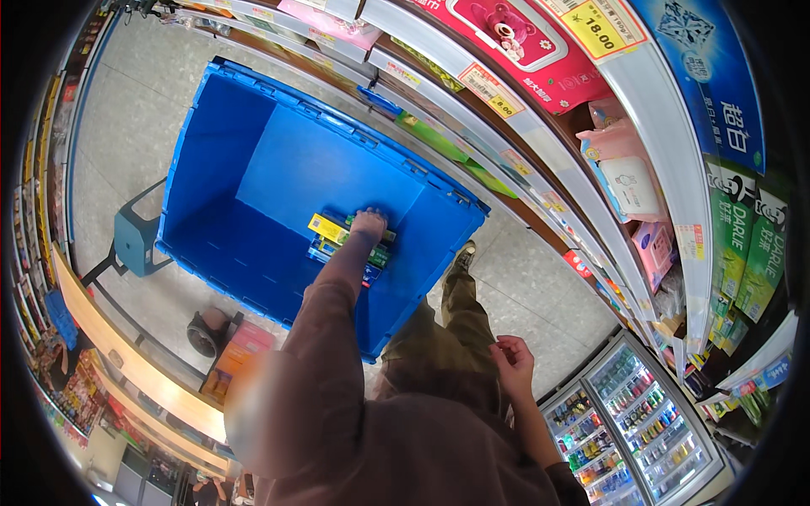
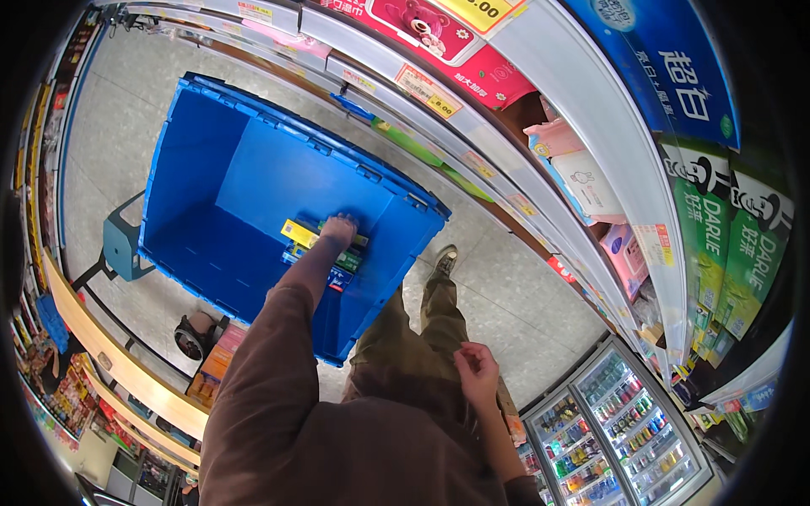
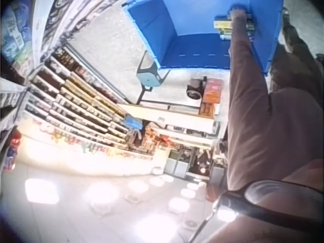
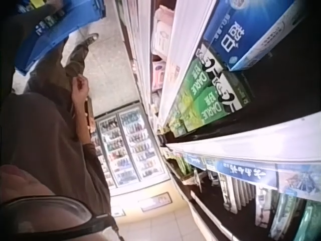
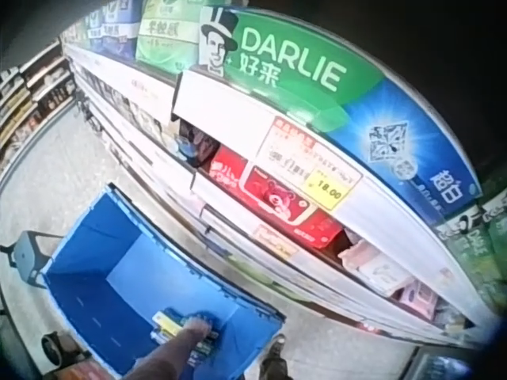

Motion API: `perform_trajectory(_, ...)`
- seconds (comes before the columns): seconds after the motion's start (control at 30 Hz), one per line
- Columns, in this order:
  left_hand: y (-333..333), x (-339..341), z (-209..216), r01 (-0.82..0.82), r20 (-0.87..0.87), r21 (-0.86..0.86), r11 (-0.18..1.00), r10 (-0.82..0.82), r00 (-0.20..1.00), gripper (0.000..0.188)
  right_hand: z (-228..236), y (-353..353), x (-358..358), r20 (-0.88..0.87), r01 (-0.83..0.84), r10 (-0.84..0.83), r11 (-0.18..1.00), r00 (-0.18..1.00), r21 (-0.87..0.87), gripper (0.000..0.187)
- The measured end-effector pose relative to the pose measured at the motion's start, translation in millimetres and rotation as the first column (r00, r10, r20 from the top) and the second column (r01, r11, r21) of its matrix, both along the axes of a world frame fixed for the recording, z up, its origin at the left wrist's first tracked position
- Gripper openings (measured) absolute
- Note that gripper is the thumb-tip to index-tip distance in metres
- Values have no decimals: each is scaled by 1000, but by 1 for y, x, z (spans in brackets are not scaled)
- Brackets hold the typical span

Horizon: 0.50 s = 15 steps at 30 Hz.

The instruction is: Picking various hygiene and household items from store shelves and placing them into a blue plastic crate.

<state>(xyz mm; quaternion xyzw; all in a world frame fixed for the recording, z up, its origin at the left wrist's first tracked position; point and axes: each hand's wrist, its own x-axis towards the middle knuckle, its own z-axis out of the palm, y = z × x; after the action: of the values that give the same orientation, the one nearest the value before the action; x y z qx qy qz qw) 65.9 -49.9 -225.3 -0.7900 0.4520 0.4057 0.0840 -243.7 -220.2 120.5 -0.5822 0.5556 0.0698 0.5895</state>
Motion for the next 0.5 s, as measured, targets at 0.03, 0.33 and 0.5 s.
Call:
perform_trajectory(0.03,-4,1,9,-13,-10,-14,1000,13,1000,31,-2,0,-2,-1,4,-4,1000,1000,-22,20)
perform_trajectory(0.33,5,8,28,13,-191,244,970,35,981,45,-1,0,6,-11,-18,18,1000,1000,11,23)
perform_trajectory(0.5,9,5,42,9,-178,178,984,23,984,49,1,0,7,25,-43,42,999,999,22,23)
